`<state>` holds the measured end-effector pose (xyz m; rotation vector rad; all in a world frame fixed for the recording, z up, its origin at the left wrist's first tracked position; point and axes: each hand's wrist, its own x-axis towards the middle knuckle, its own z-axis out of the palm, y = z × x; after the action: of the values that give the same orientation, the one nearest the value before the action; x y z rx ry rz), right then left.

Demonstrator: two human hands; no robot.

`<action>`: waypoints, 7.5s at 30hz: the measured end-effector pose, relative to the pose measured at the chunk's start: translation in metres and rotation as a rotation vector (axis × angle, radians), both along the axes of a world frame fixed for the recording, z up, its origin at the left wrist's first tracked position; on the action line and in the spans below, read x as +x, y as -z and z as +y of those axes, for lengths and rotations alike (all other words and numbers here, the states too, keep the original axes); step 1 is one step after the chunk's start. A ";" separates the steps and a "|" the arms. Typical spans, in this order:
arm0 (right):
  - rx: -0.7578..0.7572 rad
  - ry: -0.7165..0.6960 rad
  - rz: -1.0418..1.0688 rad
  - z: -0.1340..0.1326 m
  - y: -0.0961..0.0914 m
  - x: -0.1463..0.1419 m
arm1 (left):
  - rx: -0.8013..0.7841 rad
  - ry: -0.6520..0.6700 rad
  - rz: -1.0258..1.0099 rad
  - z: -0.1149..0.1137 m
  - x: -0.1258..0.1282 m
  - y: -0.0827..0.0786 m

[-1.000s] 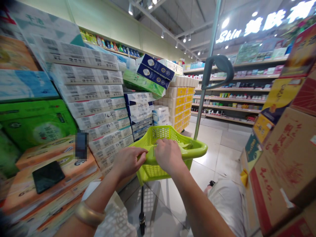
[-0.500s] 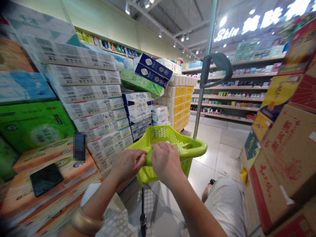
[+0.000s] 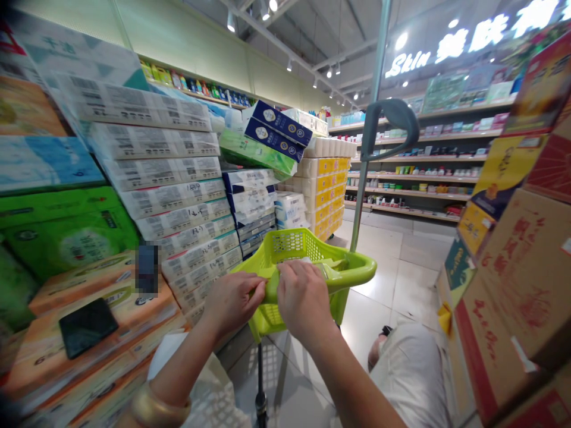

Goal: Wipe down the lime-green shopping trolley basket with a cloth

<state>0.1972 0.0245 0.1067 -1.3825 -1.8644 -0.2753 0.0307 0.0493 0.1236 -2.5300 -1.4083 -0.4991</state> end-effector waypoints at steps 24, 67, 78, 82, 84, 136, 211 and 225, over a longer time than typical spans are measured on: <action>0.051 0.048 0.106 -0.003 0.013 0.028 | 0.033 0.053 -0.030 0.000 -0.008 0.003; -0.232 -0.191 -0.200 0.021 -0.028 -0.012 | 0.037 0.014 -0.018 -0.007 -0.004 0.003; -0.053 -0.056 -0.099 -0.008 -0.010 -0.005 | 0.037 0.038 -0.050 -0.008 -0.006 0.004; -0.026 -0.055 -0.033 -0.012 -0.004 0.005 | 0.045 0.049 -0.051 -0.006 -0.010 0.003; -0.029 0.016 -0.012 -0.012 -0.001 0.019 | 0.042 0.054 -0.047 -0.005 -0.012 0.003; 0.019 -0.214 0.528 -0.031 0.040 0.040 | 0.051 0.187 -0.321 -0.003 0.005 0.005; 0.043 -0.484 1.159 0.026 -0.024 -0.052 | -0.248 0.339 -1.206 -0.011 0.019 -0.033; -0.520 -1.039 1.544 0.041 -0.112 -0.022 | -0.323 0.442 -1.263 -0.012 0.014 -0.071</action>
<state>0.1748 0.0654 0.2184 -0.3259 -0.9714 1.4456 0.0445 0.0371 0.1941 -2.8131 -1.1578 -2.4113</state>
